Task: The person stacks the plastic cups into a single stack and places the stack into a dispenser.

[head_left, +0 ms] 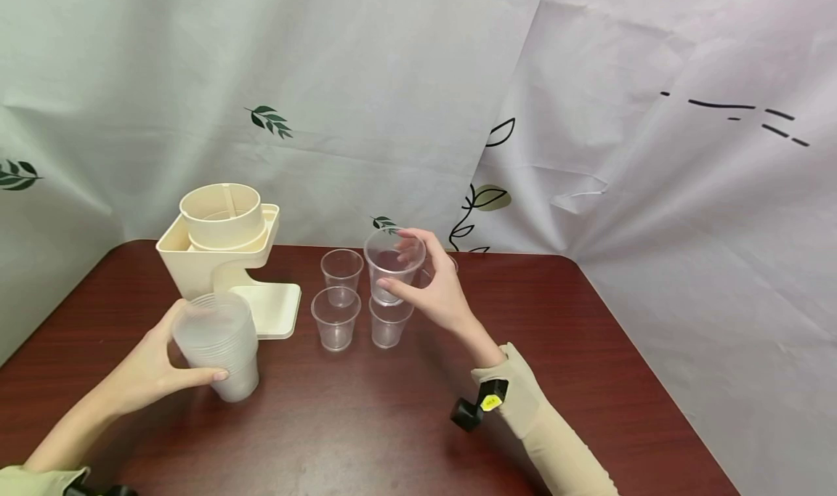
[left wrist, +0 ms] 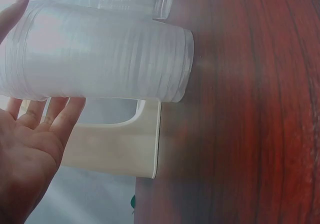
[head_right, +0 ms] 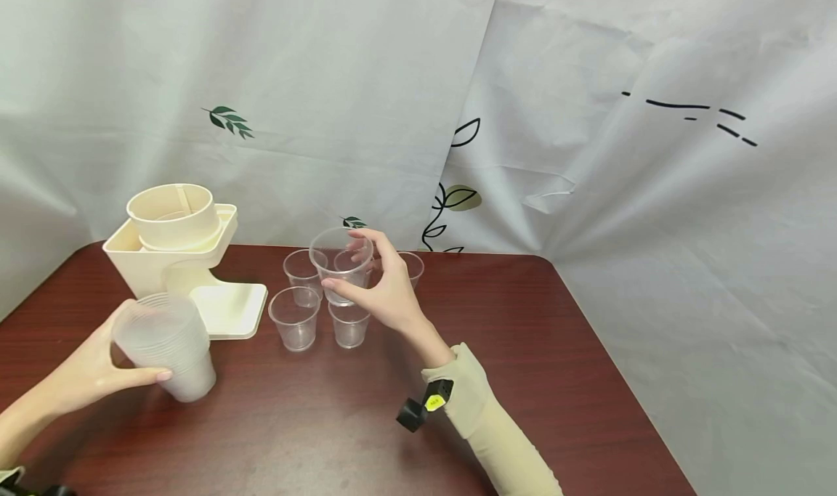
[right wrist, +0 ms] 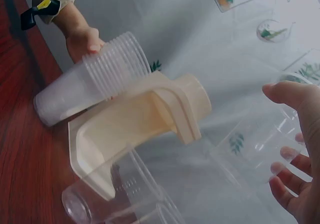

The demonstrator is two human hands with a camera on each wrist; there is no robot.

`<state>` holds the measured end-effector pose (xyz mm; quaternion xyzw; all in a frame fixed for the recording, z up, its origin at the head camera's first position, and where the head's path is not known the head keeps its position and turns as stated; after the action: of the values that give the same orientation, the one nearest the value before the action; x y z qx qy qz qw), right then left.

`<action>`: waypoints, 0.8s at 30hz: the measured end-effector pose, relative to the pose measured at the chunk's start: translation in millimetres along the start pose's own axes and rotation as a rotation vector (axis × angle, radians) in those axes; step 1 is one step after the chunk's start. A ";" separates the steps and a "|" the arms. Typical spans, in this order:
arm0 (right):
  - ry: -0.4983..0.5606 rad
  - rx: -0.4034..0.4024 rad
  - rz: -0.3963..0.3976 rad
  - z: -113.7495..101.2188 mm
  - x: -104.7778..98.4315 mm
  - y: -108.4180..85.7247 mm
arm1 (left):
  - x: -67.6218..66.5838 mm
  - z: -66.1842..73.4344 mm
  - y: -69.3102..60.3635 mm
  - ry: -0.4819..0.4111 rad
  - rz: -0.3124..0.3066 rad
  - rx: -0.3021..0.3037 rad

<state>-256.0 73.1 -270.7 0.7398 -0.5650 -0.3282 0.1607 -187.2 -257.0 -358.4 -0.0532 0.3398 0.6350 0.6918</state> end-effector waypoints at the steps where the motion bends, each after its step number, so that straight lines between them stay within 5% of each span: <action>1: 0.008 -0.004 -0.005 -0.8 2.1 1.4 | 0.1 0.4 0.5 0.000 -0.001 0.002; 16: 0.092 -0.042 -0.058 -12.8 37.2 16.6 | 2.6 3.6 7.9 -0.020 -0.029 0.017; 24: 0.170 -0.048 -0.078 -21.7 55.1 23.1 | 2.3 5.8 13.7 -0.061 -0.016 0.093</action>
<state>-250.3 11.2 -257.5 0.7823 -0.5120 -0.2838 0.2130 -197.5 -249.5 -350.3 -0.0044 0.3472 0.6145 0.7084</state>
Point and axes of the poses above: each hand's wrist, its own y-axis towards the middle knuckle, its own x-axis out of the palm, z = x × y, the point moved 7 cm from there along y, towards the middle knuckle, and after that the axes turned 4 degrees about -x, right-handed, at the moved point
